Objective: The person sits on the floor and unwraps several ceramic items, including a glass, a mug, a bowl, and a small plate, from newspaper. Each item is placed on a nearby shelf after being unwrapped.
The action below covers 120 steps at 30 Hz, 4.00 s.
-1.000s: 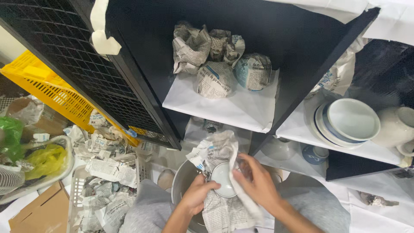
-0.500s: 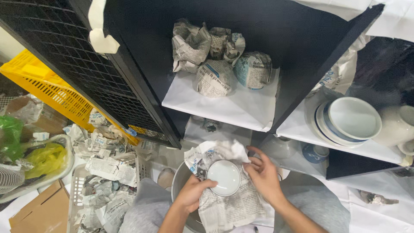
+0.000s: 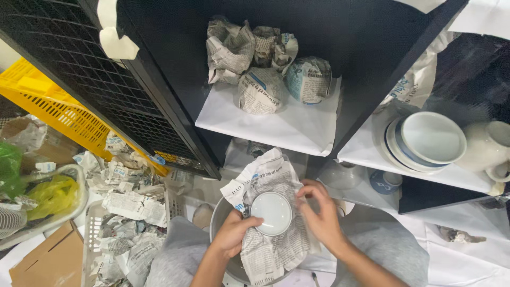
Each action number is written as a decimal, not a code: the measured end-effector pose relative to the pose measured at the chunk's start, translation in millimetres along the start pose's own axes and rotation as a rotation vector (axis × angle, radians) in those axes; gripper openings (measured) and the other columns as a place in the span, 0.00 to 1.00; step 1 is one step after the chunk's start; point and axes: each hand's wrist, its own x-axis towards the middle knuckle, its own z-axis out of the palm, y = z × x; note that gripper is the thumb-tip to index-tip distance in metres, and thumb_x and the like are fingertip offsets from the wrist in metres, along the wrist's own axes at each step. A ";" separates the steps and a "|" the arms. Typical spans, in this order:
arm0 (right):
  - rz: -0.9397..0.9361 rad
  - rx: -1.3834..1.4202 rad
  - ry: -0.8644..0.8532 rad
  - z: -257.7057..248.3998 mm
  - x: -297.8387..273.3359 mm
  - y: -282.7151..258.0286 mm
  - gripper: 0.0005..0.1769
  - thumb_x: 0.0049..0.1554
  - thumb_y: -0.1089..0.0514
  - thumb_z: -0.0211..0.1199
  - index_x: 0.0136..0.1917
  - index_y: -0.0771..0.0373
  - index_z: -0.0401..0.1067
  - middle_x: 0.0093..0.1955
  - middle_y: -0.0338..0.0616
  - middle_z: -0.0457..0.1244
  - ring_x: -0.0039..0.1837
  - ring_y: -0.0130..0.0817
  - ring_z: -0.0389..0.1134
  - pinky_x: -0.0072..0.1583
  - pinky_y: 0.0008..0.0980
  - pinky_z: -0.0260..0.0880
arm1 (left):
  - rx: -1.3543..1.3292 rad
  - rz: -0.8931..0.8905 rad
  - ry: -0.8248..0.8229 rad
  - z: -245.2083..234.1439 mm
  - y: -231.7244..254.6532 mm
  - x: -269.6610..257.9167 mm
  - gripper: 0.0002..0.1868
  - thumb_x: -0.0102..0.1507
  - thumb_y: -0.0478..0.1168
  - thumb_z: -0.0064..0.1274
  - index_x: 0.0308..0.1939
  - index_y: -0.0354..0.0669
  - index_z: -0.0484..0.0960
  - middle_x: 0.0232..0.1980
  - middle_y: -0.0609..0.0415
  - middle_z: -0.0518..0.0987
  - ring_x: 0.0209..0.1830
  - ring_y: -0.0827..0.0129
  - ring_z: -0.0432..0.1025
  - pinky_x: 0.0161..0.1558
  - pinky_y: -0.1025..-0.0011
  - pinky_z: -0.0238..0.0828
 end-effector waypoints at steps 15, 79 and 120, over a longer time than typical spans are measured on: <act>0.136 -0.112 -0.116 -17.7 -2.8 -12.7 0.14 0.52 0.51 0.69 0.39 0.66 0.81 0.64 0.48 0.65 0.66 0.41 0.63 0.60 0.38 0.65 | -0.115 -0.097 0.081 -1.7 -13.5 15.1 0.28 0.61 0.39 0.58 0.63 0.31 0.71 0.55 0.40 0.82 0.50 0.56 0.80 0.50 0.57 0.80; -0.066 -1.443 0.527 -249.4 68.7 -111.3 0.22 0.60 0.42 0.67 0.30 0.56 0.78 0.41 0.48 0.68 0.49 0.49 0.68 0.50 0.47 0.64 | 0.760 -0.289 0.002 19.4 -106.2 45.5 0.25 0.62 0.35 0.61 0.59 0.26 0.73 0.56 0.43 0.83 0.53 0.64 0.79 0.55 0.69 0.75; 0.478 0.123 -0.281 -10.1 52.8 -7.1 0.15 0.59 0.64 0.70 0.60 0.66 0.81 0.43 0.53 0.68 0.42 0.27 0.61 0.45 0.28 0.62 | 0.188 0.189 0.049 -26.7 57.3 9.9 0.31 0.58 0.28 0.61 0.66 0.30 0.73 0.54 0.45 0.84 0.50 0.68 0.79 0.54 0.69 0.76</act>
